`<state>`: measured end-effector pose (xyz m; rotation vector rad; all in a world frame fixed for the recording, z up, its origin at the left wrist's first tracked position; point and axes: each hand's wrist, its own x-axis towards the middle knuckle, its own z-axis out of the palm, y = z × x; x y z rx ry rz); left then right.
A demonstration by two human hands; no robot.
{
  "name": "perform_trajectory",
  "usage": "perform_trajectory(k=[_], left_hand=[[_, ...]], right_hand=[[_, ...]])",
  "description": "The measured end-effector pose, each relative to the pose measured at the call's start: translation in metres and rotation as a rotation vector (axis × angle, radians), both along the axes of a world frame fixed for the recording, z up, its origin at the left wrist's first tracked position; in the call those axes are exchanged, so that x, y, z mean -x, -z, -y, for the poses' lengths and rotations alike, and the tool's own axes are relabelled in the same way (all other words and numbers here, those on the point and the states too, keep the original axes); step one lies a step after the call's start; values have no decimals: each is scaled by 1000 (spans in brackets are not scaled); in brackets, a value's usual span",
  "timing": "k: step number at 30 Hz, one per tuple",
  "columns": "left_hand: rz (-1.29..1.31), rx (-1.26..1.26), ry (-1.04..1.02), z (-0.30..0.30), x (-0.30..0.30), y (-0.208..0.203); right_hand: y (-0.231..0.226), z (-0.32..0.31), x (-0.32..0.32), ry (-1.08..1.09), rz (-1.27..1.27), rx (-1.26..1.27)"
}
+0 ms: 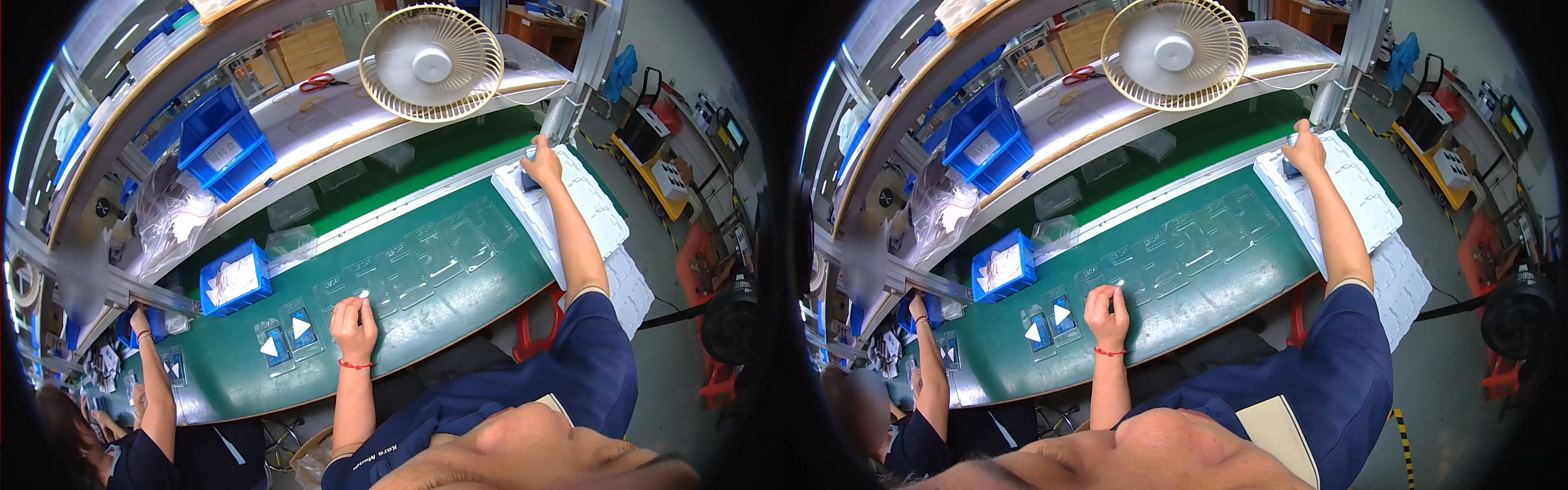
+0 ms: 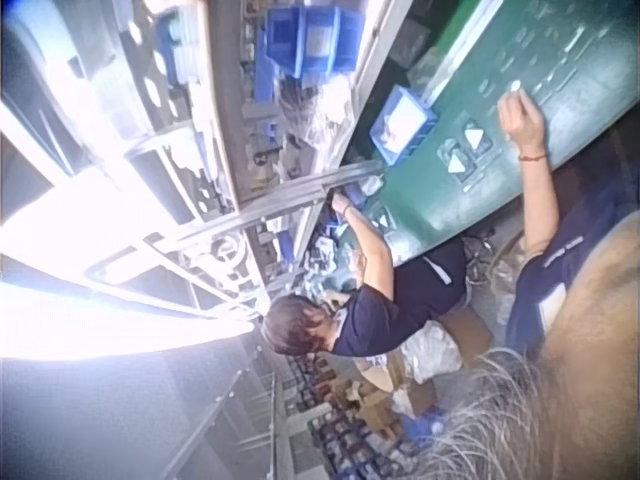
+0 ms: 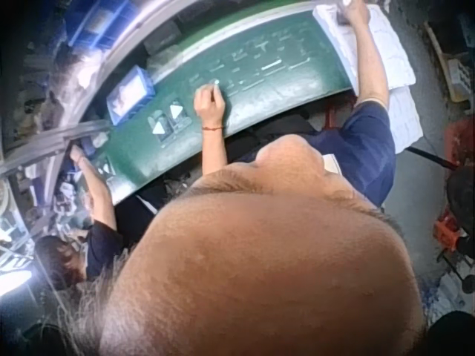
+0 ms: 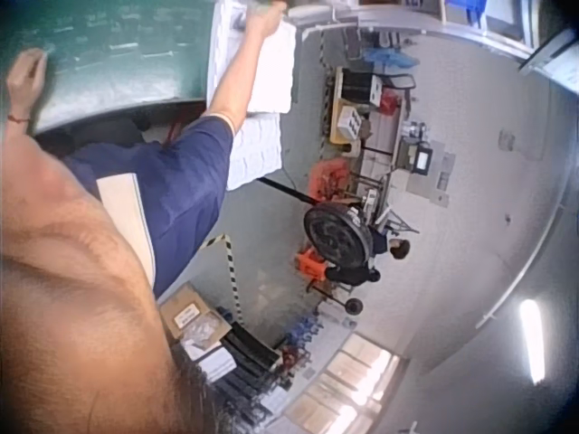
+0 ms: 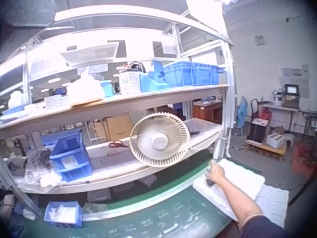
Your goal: Packaging small electronic parts into bags and arranging them in a tray.
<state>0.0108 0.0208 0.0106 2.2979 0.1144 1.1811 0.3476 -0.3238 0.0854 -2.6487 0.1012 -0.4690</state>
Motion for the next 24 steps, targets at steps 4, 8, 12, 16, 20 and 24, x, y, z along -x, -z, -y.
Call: perform_trajectory(k=[4, 8, 12, 16, 20, 24], left_hand=[[0, 242, 117, 15, -3, -8], [-347, 1111, 737, 51, -12, 6], [-380, 1730, 1195, 77, -15, 2], [-324, 1843, 1024, 57, 8, 10], [-206, 1830, 979, 34, 37, 2], [-94, 1831, 894, 14, 52, 5]], right_hand=[[0, -21, 34, -406, 211, -502], [-13, -106, 135, -840, -226, -791], [8, -170, 211, -1137, -316, -725], [26, -200, 233, -1221, -404, -778], [29, -203, 231, -1279, -740, -885], [54, -223, 236, -1248, -830, -1046]])
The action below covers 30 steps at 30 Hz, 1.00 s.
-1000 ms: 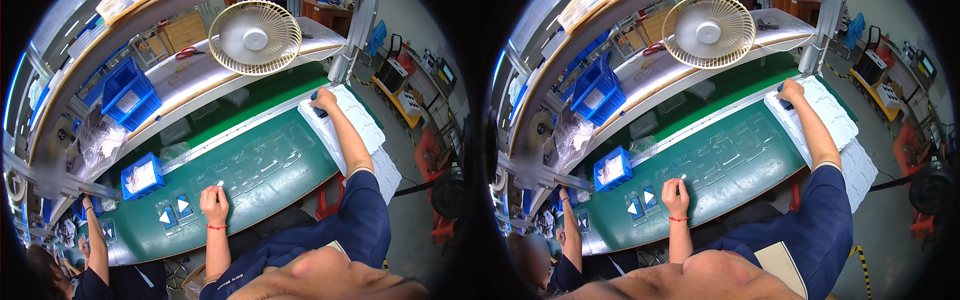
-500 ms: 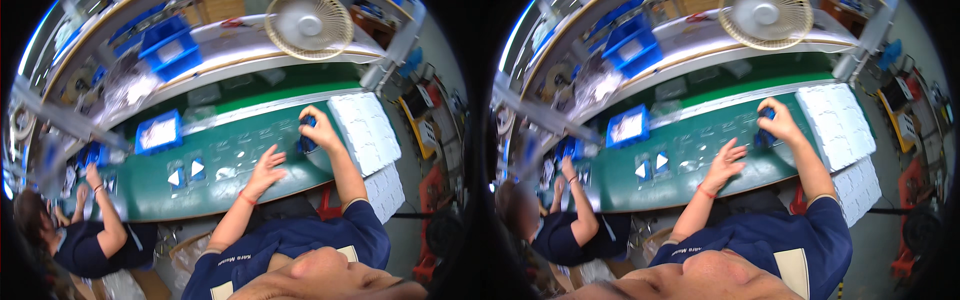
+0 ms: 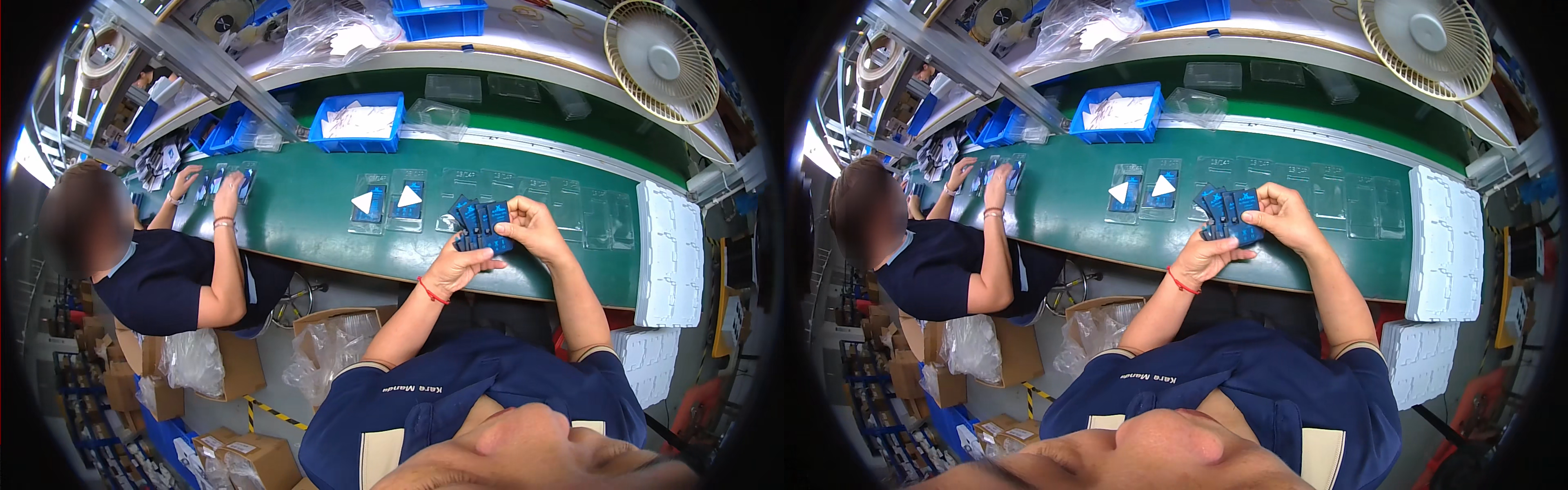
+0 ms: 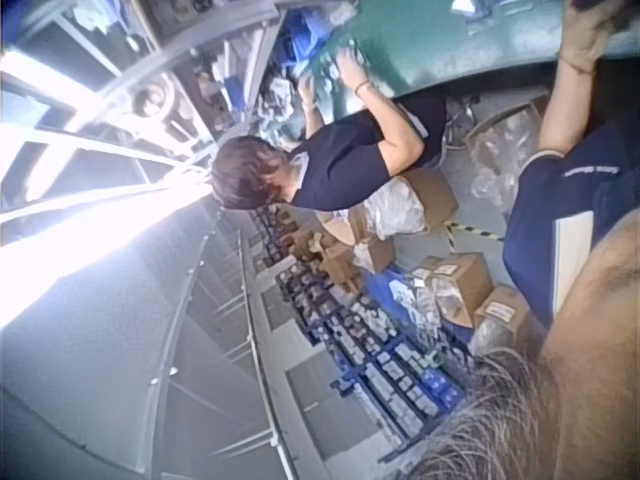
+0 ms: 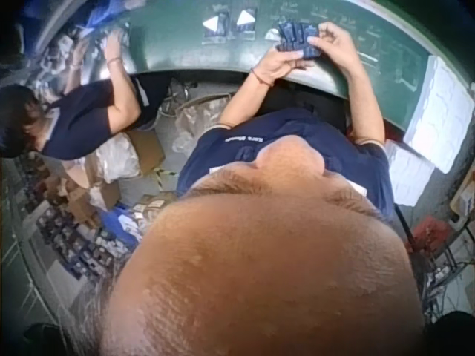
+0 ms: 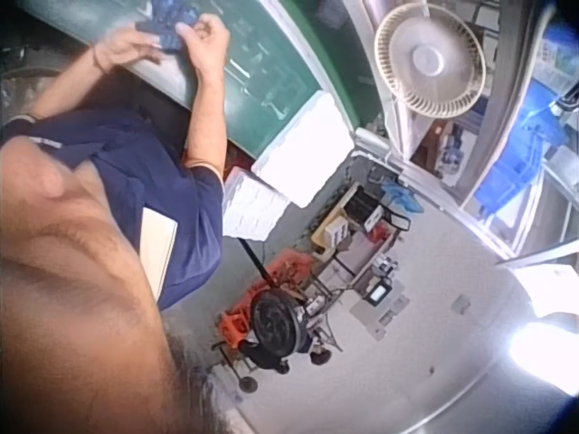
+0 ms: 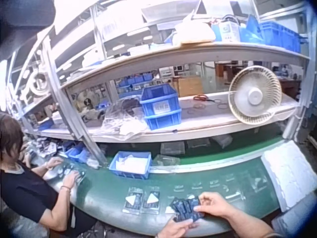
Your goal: Packaging small electronic parts into bags and arranging them in a tray.
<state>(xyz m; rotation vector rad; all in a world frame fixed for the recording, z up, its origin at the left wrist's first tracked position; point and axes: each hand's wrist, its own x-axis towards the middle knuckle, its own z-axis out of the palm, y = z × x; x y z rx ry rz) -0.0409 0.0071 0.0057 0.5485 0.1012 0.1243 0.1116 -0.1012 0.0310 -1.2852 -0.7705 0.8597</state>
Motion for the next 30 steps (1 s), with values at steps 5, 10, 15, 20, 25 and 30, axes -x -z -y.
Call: perform_trajectory(k=[5, 10, 15, 20, 25, 30], left_hand=[[-20, 50, -118, -21, 31, -1], [33, 96, -259, -31, 52, 10], [75, 157, -328, -33, 54, 15], [1, 88, -356, -33, 52, 12], [-59, 35, -369, -32, 50, 9], [-167, -52, -414, -24, 47, 10]], right_hand=[[-7, -20, -7, -1, -62, 164], [-7, -63, -12, 245, 217, 328], [2, -84, 11, 239, 933, 480], [5, -79, 24, 118, 1207, 583], [13, -71, 27, 223, 1257, 434], [-1, -51, 33, -18, 425, 190]])
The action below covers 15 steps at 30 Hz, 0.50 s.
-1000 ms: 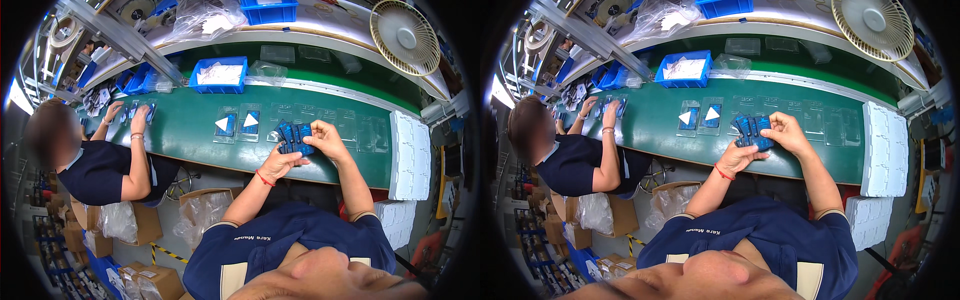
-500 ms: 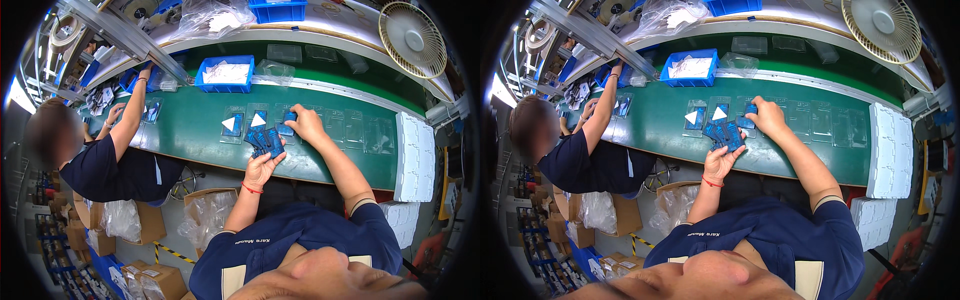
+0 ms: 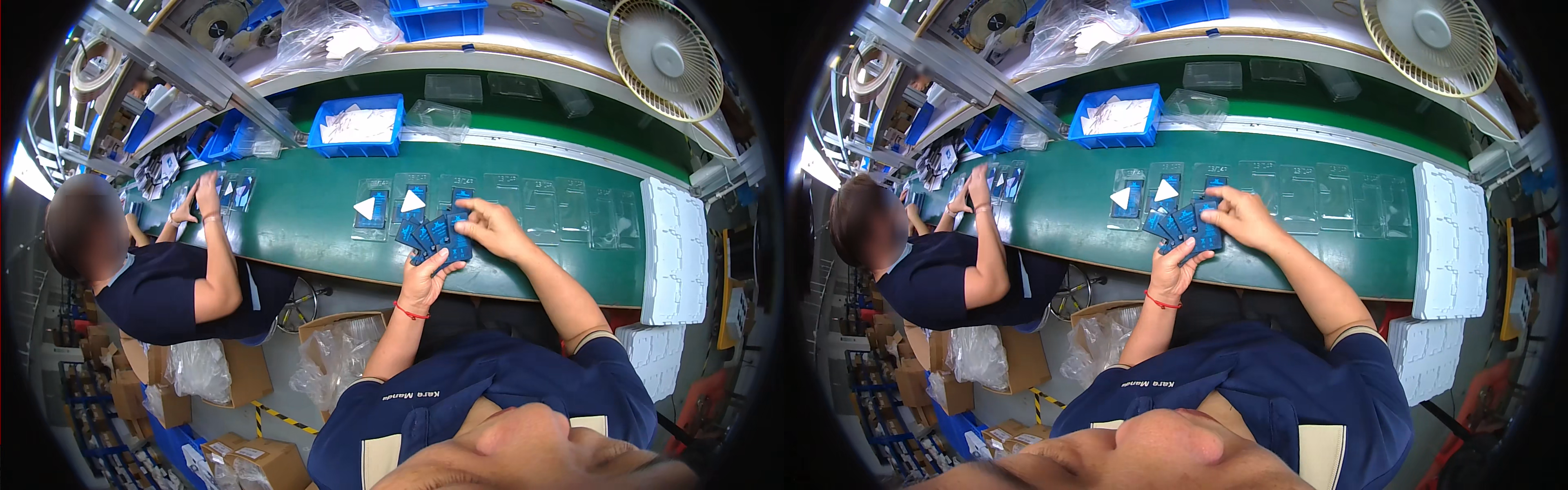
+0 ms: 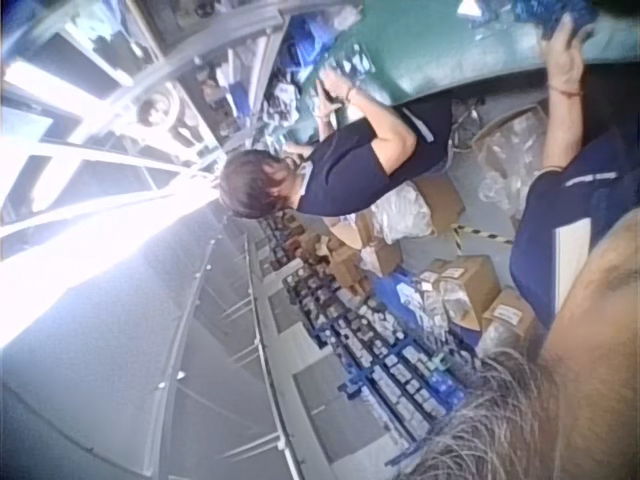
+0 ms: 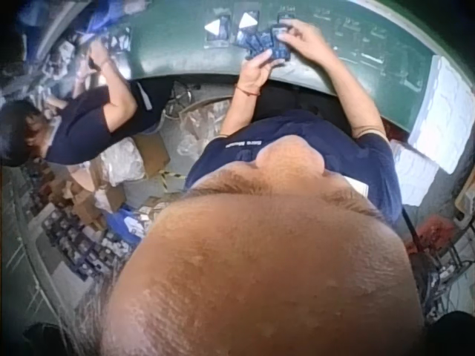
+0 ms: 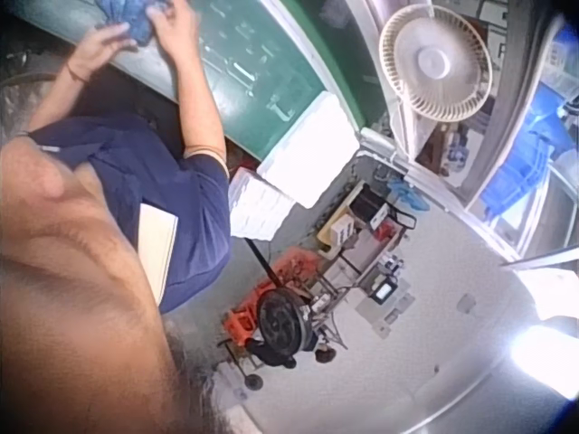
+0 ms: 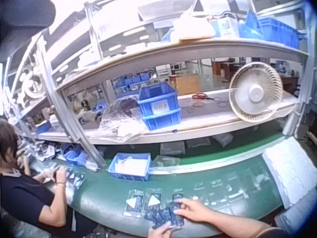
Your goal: Packaging small electronic parts into bags and arranging them in a tray.
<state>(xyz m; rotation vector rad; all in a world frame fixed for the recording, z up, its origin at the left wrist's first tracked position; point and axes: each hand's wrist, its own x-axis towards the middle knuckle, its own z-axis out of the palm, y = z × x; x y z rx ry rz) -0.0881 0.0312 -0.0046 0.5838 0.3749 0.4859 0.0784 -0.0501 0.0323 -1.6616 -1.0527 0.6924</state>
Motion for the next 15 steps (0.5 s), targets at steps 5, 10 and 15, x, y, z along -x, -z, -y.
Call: perform_trajectory(k=[5, 10, 15], left_hand=[[11, 25, 57, 9, -10, 6], [146, 50, 233, 22, -23, -8], [141, 58, 224, 26, -27, -9]], right_hand=[[-5, 22, -22, 103, -351, 10], [5, 34, -80, 403, 180, 93], [8, 29, -54, 282, 497, 200]])
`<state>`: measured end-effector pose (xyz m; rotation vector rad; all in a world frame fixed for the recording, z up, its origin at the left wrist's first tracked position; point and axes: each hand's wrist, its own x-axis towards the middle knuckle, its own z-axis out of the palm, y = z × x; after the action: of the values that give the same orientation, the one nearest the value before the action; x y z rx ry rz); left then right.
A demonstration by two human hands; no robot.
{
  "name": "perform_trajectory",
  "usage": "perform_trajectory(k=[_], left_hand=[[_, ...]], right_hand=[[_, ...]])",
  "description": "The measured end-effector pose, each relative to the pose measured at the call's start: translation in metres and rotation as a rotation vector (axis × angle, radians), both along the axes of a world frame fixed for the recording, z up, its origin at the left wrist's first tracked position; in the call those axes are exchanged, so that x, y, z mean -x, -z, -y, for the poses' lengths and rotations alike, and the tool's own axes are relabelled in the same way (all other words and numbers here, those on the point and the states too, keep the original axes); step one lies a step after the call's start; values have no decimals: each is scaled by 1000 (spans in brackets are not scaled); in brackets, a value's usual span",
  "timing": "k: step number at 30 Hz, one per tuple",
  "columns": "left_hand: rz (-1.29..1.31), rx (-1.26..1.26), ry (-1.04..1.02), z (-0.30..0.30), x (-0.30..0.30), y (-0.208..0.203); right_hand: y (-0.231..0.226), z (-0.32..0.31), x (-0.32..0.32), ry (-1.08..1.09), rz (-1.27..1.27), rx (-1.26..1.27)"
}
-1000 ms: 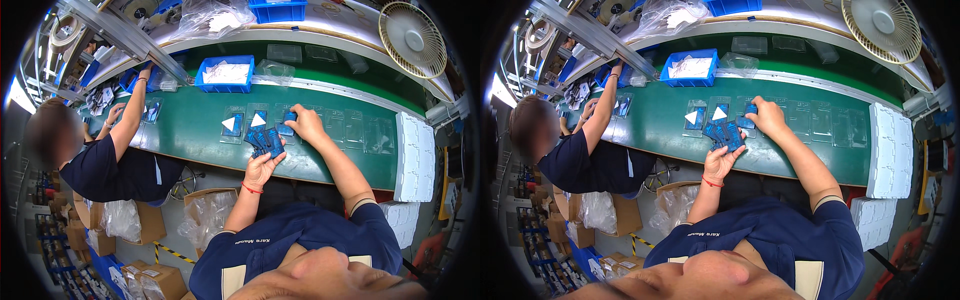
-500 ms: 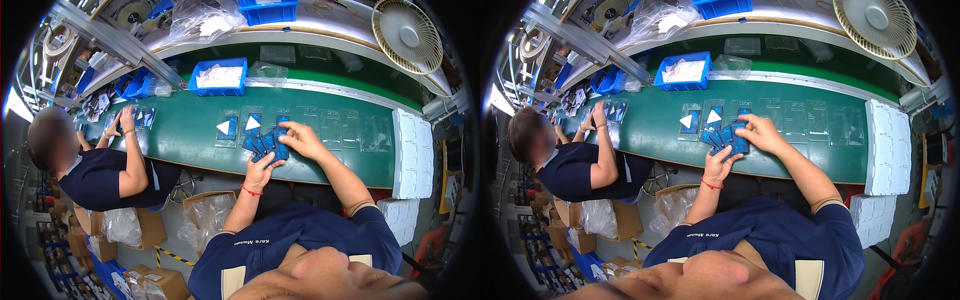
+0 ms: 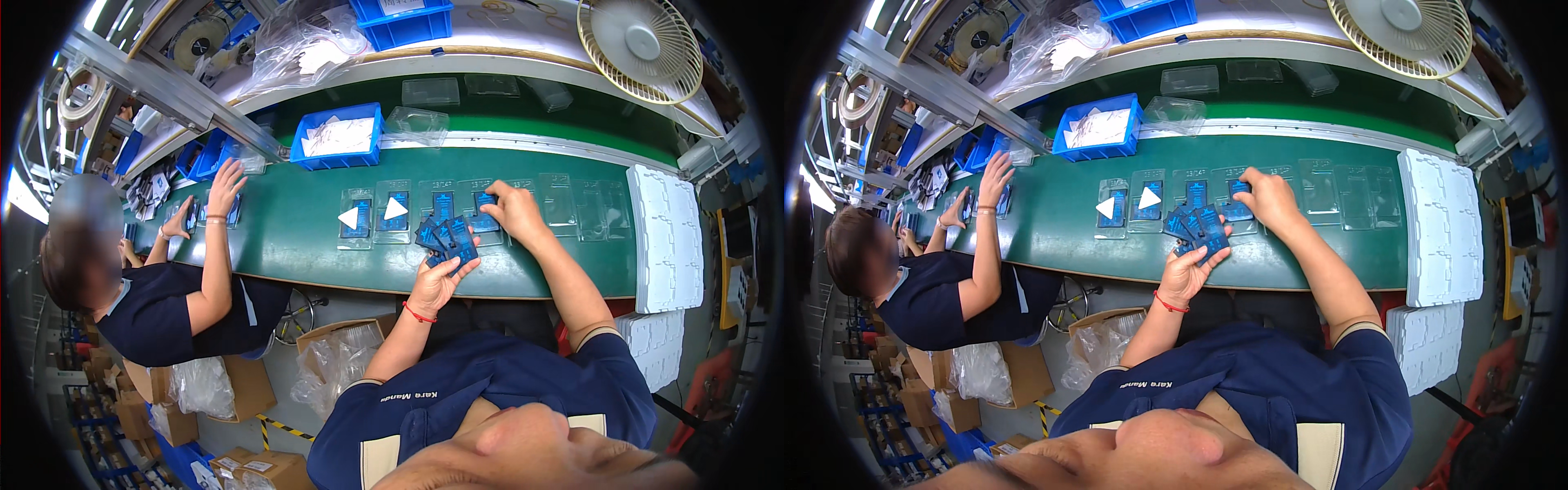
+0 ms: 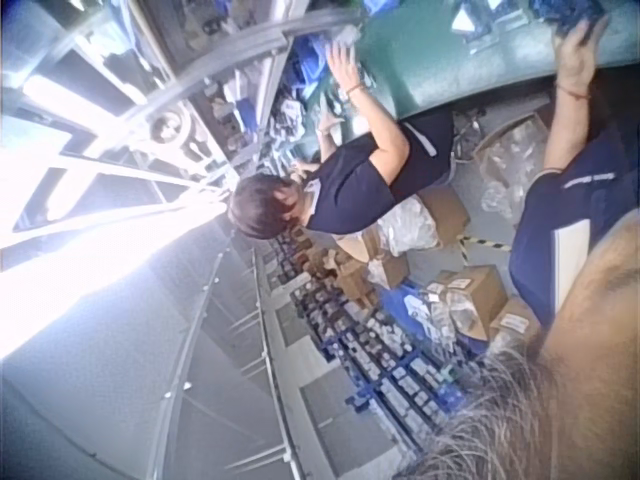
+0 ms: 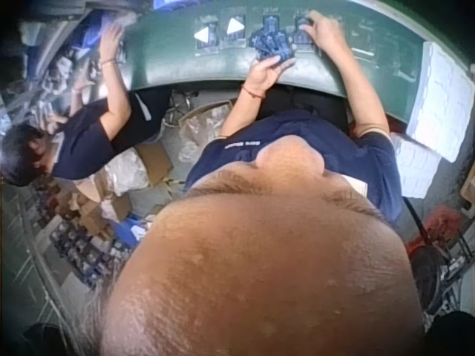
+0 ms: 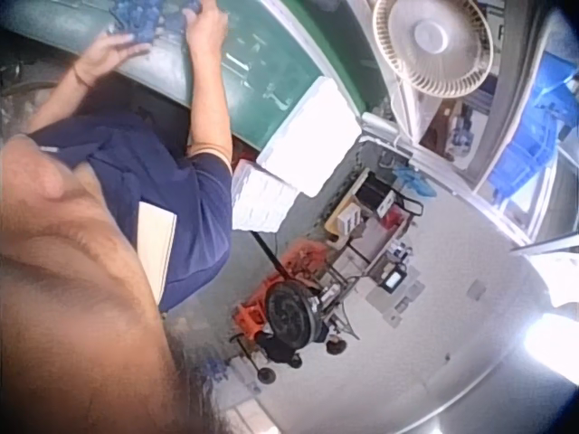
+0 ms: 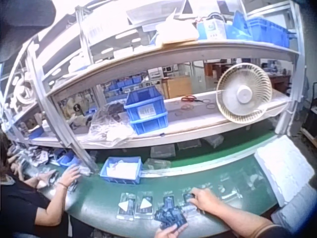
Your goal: Packaging small electronic parts into bags and arranging them in a tray.
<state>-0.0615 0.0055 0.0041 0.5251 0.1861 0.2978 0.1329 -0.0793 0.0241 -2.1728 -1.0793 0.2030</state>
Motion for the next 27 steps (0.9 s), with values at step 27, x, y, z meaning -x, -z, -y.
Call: perform_trajectory(k=[27], left_hand=[[-3, -1, 76, 15, -23, -4]], right_hand=[[-3, 66, -46, 83, -421, -170]])
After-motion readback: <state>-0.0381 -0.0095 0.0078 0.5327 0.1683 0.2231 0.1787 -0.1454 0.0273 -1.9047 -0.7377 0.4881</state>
